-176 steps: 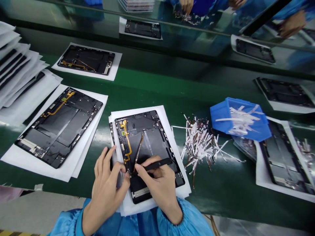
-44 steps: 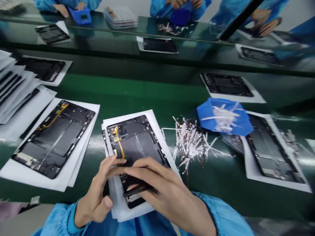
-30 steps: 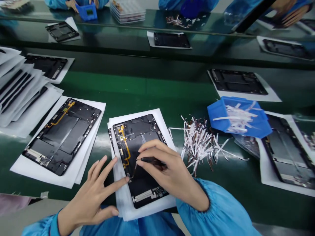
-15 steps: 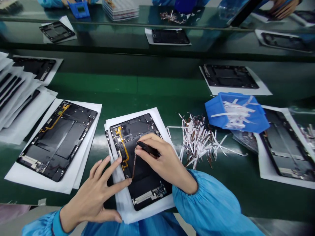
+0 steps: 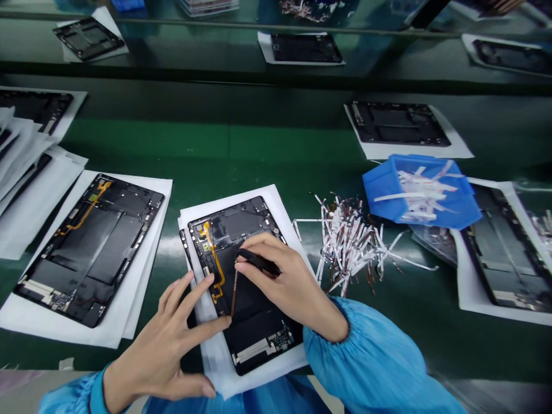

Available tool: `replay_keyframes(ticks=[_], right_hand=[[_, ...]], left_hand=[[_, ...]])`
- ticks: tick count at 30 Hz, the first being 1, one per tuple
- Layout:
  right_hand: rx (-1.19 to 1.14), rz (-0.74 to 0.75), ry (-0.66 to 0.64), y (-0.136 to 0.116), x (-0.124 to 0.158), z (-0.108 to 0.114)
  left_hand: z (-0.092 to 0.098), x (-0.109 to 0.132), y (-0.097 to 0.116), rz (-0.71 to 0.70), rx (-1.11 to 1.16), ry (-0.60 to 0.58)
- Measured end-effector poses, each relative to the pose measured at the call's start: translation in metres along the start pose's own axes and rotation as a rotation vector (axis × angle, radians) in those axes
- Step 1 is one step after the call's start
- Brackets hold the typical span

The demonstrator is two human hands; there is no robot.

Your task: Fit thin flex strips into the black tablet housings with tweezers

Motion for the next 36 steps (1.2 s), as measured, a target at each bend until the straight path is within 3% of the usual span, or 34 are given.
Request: replay_keyframes(ticks=[21,36], right_hand=[[0.022,-0.004,-0.021,0.006,-0.005,-0.003],[0.268,-0.033,0.078,0.021,-0.007,-0.018]], left_hand=[[-0.008,-0.002,0.004,-0.042,-0.148,-0.015],[-0.005,-0.01,0.012,-0.027,-0.114,0.035]])
Point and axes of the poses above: each hand's wrist, its own x-axis away from the middle knuckle, its own z-axis out of the back of the hand, y = z × x, the point moved 6 cm from there along -x, towards the middle knuckle, and after that the axes turned 8 degrees about x, right-handed, at the moved point
